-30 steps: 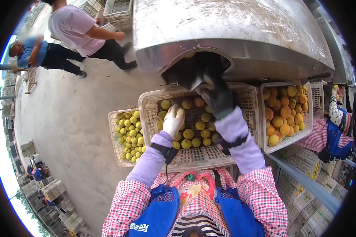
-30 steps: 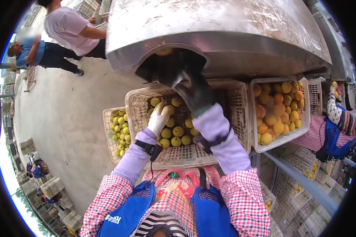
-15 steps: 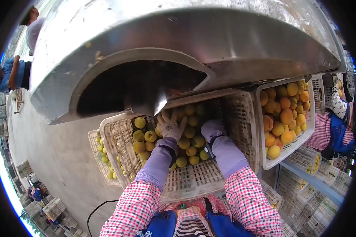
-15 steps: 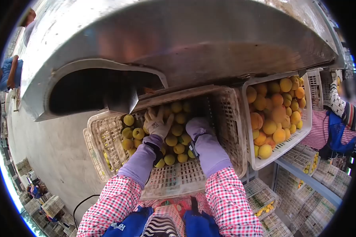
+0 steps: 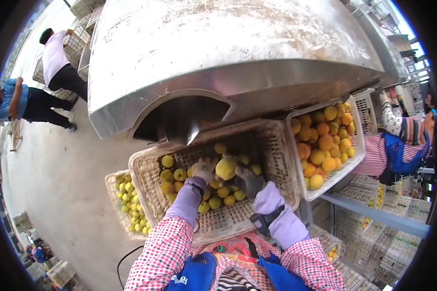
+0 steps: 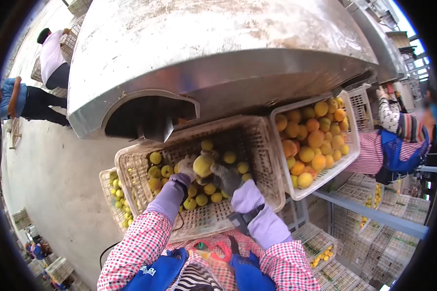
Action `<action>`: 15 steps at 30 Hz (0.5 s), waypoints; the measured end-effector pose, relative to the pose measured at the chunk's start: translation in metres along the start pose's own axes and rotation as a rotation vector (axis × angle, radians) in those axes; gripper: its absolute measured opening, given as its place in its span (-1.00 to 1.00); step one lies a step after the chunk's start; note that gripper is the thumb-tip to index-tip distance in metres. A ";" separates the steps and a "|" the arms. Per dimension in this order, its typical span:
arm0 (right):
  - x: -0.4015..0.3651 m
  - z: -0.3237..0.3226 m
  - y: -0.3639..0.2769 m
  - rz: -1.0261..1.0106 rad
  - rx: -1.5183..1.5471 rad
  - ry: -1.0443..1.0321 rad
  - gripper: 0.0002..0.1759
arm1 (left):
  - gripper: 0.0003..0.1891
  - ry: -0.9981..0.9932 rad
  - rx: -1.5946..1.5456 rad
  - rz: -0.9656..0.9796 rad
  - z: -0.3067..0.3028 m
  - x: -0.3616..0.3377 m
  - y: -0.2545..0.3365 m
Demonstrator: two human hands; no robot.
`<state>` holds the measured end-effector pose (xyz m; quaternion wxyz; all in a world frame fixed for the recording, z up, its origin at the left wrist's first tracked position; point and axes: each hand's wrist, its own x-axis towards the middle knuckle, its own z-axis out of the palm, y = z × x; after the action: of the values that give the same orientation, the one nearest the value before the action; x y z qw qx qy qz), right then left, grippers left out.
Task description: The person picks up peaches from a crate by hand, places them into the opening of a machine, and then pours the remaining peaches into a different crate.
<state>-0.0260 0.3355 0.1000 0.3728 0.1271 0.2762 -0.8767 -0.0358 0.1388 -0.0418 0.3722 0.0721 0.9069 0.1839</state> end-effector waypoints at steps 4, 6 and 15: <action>-0.004 0.013 0.000 -0.280 -0.969 0.077 -0.03 | -0.13 0.075 0.047 -0.001 0.026 0.028 -0.008; -0.010 0.047 -0.017 -0.408 -1.237 0.166 0.03 | -0.22 0.124 -0.436 -0.002 0.025 0.021 -0.003; -0.026 0.130 -0.023 -0.801 -1.561 0.036 0.00 | -0.10 0.093 -2.006 0.420 -0.147 -0.224 0.061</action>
<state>-0.0271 0.2885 0.2265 0.0133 -0.2569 0.8268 -0.5002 0.0201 0.0935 0.2233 0.1858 -0.1223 0.3181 0.9216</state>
